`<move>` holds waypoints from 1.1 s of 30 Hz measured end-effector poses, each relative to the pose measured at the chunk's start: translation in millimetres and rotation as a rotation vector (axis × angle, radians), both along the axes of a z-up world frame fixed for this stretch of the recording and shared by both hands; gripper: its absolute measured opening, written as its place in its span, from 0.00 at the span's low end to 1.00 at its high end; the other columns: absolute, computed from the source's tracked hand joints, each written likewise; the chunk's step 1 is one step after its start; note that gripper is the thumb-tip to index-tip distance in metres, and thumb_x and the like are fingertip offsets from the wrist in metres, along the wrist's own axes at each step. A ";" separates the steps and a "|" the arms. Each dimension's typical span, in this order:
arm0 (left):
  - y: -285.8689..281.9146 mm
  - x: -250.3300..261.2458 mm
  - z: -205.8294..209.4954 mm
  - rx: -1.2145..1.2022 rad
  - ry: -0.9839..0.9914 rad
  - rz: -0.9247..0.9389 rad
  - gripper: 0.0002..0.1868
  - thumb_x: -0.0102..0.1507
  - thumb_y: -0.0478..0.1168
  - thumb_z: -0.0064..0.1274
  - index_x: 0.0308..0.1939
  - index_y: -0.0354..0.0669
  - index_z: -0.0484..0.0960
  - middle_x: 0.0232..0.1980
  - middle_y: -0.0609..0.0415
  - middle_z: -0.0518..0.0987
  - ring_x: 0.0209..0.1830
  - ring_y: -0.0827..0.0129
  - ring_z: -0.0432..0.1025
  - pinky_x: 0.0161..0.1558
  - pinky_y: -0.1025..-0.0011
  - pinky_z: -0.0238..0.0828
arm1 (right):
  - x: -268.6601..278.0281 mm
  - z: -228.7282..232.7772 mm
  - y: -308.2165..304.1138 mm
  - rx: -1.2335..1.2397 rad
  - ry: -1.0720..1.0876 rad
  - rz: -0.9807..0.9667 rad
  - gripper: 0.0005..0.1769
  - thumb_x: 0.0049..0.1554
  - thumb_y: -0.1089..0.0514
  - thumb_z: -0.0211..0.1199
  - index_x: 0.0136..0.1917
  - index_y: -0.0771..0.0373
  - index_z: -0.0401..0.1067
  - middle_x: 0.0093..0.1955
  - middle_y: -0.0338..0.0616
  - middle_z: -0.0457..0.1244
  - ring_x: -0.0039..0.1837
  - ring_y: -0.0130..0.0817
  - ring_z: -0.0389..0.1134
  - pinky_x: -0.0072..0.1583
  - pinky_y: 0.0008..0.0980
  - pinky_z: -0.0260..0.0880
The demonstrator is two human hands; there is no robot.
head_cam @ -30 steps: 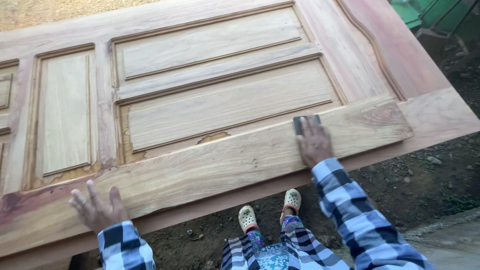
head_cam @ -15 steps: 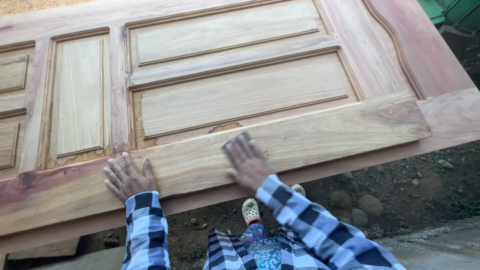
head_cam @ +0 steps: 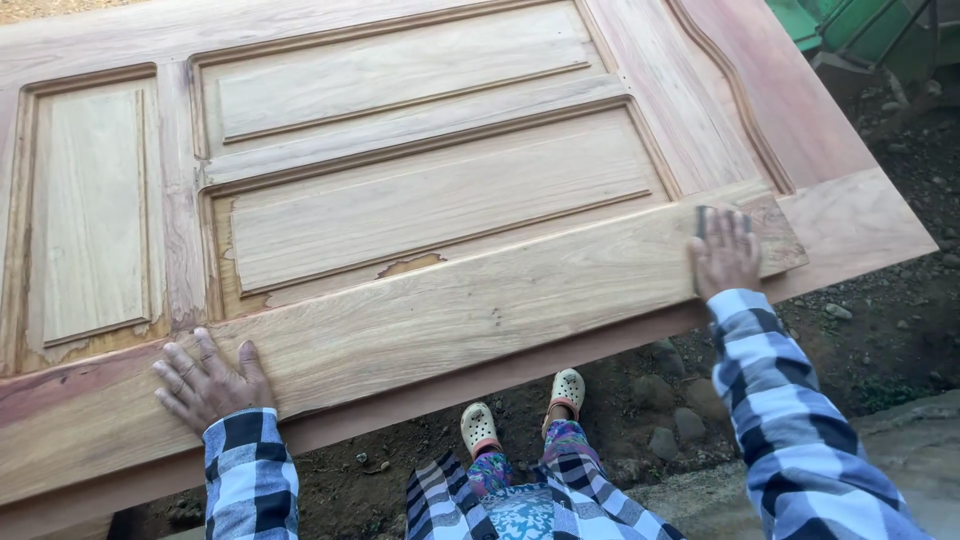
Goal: Sanding the surface of a large wooden door using a hand-held sanding block.
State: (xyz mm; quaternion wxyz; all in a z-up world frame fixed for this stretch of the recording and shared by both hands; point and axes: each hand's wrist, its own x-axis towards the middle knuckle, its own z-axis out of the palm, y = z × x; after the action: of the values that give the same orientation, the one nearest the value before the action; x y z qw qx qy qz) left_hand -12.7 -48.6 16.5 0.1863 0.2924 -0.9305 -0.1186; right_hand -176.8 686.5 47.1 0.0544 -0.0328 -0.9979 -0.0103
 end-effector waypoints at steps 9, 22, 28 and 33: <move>6.4 2.4 11.1 0.048 0.009 0.002 0.38 0.73 0.67 0.35 0.81 0.51 0.61 0.83 0.34 0.53 0.84 0.39 0.41 0.79 0.42 0.28 | 54.2 0.4 -215.5 0.125 0.024 0.531 0.40 0.69 0.36 0.30 0.86 0.57 0.31 0.89 0.47 0.25 0.88 0.41 0.24 0.83 0.43 0.21; 2.4 0.8 7.7 0.057 -0.035 0.011 0.37 0.72 0.66 0.35 0.81 0.55 0.61 0.84 0.37 0.53 0.85 0.43 0.41 0.79 0.44 0.29 | 16.0 28.3 -109.4 0.089 0.009 0.585 0.38 0.67 0.36 0.32 0.85 0.48 0.32 0.88 0.41 0.27 0.87 0.42 0.25 0.82 0.42 0.22; 1.5 0.1 6.3 0.043 -0.002 0.013 0.36 0.72 0.65 0.39 0.80 0.55 0.63 0.83 0.36 0.54 0.84 0.42 0.41 0.78 0.42 0.30 | -41.7 20.9 16.6 0.033 0.001 0.169 0.43 0.64 0.29 0.25 0.84 0.52 0.32 0.87 0.45 0.29 0.86 0.45 0.26 0.78 0.48 0.21; 5.7 -0.7 8.4 0.043 -0.012 0.024 0.37 0.72 0.64 0.40 0.81 0.55 0.63 0.84 0.37 0.54 0.85 0.43 0.41 0.79 0.42 0.31 | -47.8 -14.6 24.9 0.200 0.145 0.001 0.45 0.69 0.27 0.24 0.85 0.59 0.37 0.88 0.54 0.34 0.86 0.48 0.30 0.81 0.53 0.23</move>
State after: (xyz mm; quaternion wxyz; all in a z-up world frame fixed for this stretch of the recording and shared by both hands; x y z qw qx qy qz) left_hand -13.5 -42.9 24.9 0.1755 0.3081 -0.9253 -0.1347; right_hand -224.7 711.4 32.5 0.1295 -0.0273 -0.9853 -0.1076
